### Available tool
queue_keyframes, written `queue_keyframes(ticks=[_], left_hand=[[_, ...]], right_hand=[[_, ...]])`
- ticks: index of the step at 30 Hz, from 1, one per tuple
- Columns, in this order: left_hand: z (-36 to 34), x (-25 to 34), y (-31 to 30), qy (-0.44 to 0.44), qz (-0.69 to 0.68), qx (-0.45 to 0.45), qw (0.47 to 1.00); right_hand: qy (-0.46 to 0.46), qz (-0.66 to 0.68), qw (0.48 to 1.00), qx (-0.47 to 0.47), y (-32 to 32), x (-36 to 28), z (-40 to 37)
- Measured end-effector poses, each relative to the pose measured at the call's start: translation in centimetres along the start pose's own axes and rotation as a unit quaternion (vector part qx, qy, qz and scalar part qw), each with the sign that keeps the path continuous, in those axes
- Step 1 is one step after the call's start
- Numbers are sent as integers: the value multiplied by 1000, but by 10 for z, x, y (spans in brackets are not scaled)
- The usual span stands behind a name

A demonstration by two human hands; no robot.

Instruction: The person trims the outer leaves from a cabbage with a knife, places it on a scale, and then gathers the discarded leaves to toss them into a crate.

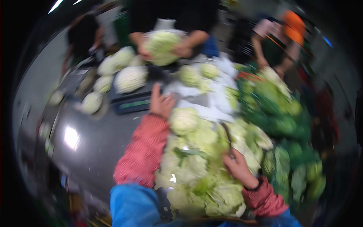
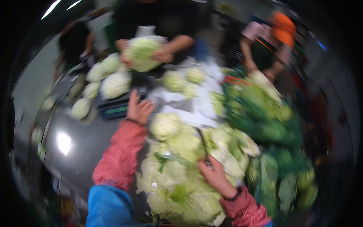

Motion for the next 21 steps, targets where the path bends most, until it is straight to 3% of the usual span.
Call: queue_keyframes(ticks=[4, 7, 10, 13, 15, 17, 21], left_hand=[[-81, -47, 0, -121, 133, -53, 982], [-147, -75, 29, -166, 197, -131, 957], [-201, -100, 86, -191, 234, -245, 921], [-262, -136, 161, -208, 267, -353, 872], [-294, -183, 195, -231, 274, -459, 813], [-330, -234, 223, -287, 275, -536, 744], [-359, -349, 254, -296, 373, -623, 621]], right_hand=[[-161, -105, 981, 40, -17, -9, -36], [-173, -186, 966, 53, -40, -16, -81], [-245, -244, 926, 152, -72, -2, -124], [-225, -238, 911, 252, -124, 8, -168], [-172, -217, 902, 332, -167, 15, -196], [-146, -223, 859, 438, -212, 24, -224], [-126, -214, 805, 538, -319, 73, -267]])
Point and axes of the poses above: each hand's wrist, its own z-axis towards the middle knuckle, its own y-axis out of the palm, x = y × z, the point moved 1 cm from there along z, towards the middle knuckle
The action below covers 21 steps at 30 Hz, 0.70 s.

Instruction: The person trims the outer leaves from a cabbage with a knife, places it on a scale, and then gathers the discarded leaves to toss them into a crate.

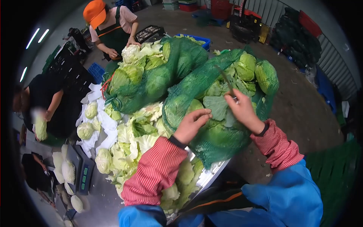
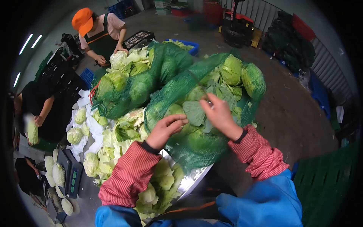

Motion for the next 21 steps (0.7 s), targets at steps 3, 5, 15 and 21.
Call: queue_keyframes(ticks=[3, 5, 15, 21], left_hand=[[82, -49, -26, 34, 242, 141, 959], [120, -53, -57, 7, 497, 233, 835], [167, -30, -88, 72, 380, 403, 829], [187, -22, -83, -96, 521, 423, 735]], right_hand=[[55, -70, 994, -62, -28, 61, 28], [56, -38, 994, -86, -23, 99, 42], [294, 130, 915, -244, 43, 154, 122], [329, 114, 874, -340, 41, 161, 150]])
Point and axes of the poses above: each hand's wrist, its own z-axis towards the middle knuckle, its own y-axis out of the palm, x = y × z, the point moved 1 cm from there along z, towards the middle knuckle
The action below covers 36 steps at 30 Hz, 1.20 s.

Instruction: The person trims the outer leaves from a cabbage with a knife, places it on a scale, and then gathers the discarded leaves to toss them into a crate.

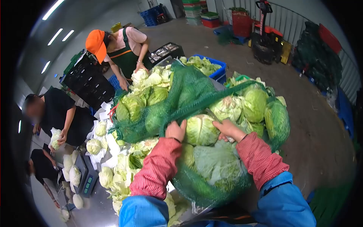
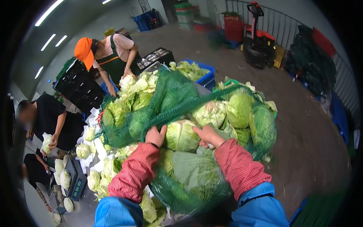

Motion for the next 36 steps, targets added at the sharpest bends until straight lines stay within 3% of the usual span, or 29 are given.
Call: queue_keyframes(ticks=[2, 3, 4, 9, 12, 15, 17, 20, 22, 25, 30, 32, 36], left_hand=[[-17, -1, -8, 8, 5, -39, 999], [-29, -9, -2, 50, 7, 7, 999], [-39, -12, 0, 41, 11, -22, 999], [-39, -28, 16, 38, 23, -105, 994], [-21, -27, 9, -23, -31, -223, 974], [-31, 2, -11, -77, -86, -226, 967], [-37, 4, -6, -38, -211, -194, 957], [-39, 6, -2, -93, -297, -244, 919], [-52, 28, -34, -121, -370, -276, 879], [-69, 37, -24, -7, -657, -193, 728], [-128, 52, -93, -37, -755, -165, 633], [-151, 41, -125, 9, -742, -110, 661], [-202, -23, -193, 26, -683, -22, 729]], right_hand=[[-20, -99, 995, -4, -6, -15, 5], [-28, -146, 989, -7, -6, -20, 5], [-26, -171, 985, -10, -4, -24, 4], [-11, -155, 988, -13, -2, -25, 14], [-25, -135, 990, 12, 7, -30, 13], [-67, -104, 991, 50, 9, -16, 14], [-71, -105, 990, 66, 11, -11, 13], [-111, -115, 978, 131, 13, -7, -10], [-125, -93, 974, 167, 14, -14, -41], [-206, -142, 934, 255, 15, -25, -103], [-255, -184, 897, 310, 31, -72, -214], [-268, -204, 897, 287, 46, -82, -242], [-373, -106, 898, 208, 122, -83, -264]])
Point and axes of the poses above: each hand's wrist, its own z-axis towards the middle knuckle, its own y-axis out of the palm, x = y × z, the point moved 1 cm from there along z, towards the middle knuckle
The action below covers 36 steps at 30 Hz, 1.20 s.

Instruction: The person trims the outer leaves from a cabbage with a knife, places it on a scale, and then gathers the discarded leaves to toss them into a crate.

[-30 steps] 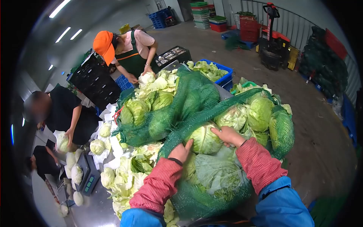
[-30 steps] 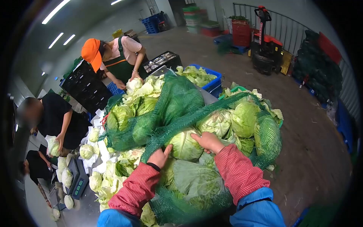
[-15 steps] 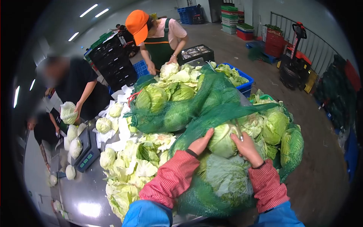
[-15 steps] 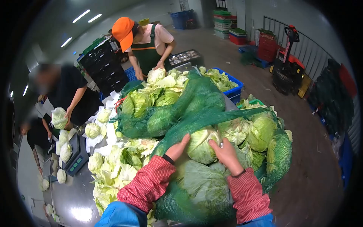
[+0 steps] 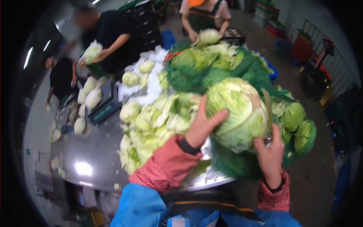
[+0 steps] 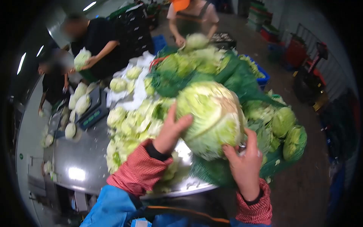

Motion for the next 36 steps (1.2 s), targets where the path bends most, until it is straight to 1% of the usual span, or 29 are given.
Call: queue_keyframes(ticks=[1, 2, 3, 4, 5, 6, 7, 9, 10, 11, 12, 15, 16, 19, 20, 21, 23, 26, 28, 29, 31, 34, 35, 36], left_hand=[[-15, 8, -26, -7, 50, 49, 997], [-34, 37, -33, -5, 29, 45, 999], [-50, 51, -51, 11, 49, 55, 997], [-63, 55, -76, 26, 85, 84, 993], [-78, 68, -89, 16, 107, 102, 989], [-93, 77, -105, -5, 147, 136, 980], [-104, 77, -124, -8, 162, 158, 974], [-120, 61, -164, -57, 176, 239, 953], [-125, 44, -185, -62, 228, 250, 939], [-129, 22, -207, -67, 279, 258, 923], [-132, -3, -224, -41, 381, 262, 886], [-139, -30, -251, -16, 268, 263, 927], [-140, -31, -253, -20, 265, 266, 927], [-145, -22, -242, -56, 219, 275, 935], [-143, -22, -241, -53, 220, 277, 934], [-144, -22, -241, -52, 220, 280, 933], [-141, -22, -241, -50, 230, 285, 929], [-133, -24, -240, -57, 247, 290, 923], [-126, -23, -239, -61, 236, 297, 923], [-122, -26, -243, -63, 251, 295, 920], [-118, -34, -255, -68, 283, 294, 910], [-97, -39, -253, -109, 419, 296, 852], [-85, -40, -247, -100, 438, 293, 844], [-82, -39, -241, -96, 460, 300, 830]], right_hand=[[5, 63, 998, -20, 21, -7, -9], [-15, 44, 998, -51, 39, -17, -15], [15, 59, 992, -113, 56, -24, -22], [-11, 116, 986, -122, 84, -22, -32], [0, 150, 978, -144, 111, -20, -43], [2, 145, 973, -177, 132, -22, -53], [-4, 157, 969, -190, 162, -16, -63], [-13, 182, 960, -213, 220, 5, -80], [68, 205, 936, -278, 235, 12, -81], [148, 226, 901, -339, 248, 17, -76], [224, 246, 857, -395, 260, 23, -74], [205, 233, 861, -404, 267, 54, -71], [167, 178, 883, -402, 257, 51, -64], [20, 126, 900, -417, 241, 46, -52], [-110, 113, 921, -357, 252, 62, -57], [-96, 56, 924, -365, 249, 52, -56], [-69, -62, 920, -380, 236, 13, -48], [-189, -116, 908, -356, 244, -9, -44], [-230, -126, 899, -352, 253, -6, -42], [-251, -130, 892, -352, 260, -4, -40], [-255, -144, 885, -363, 280, 13, -31], [-236, -141, 883, -381, 290, 28, -20], [-230, -138, 883, -385, 291, 32, -14], [-217, -180, 873, -399, 296, 36, -13]])
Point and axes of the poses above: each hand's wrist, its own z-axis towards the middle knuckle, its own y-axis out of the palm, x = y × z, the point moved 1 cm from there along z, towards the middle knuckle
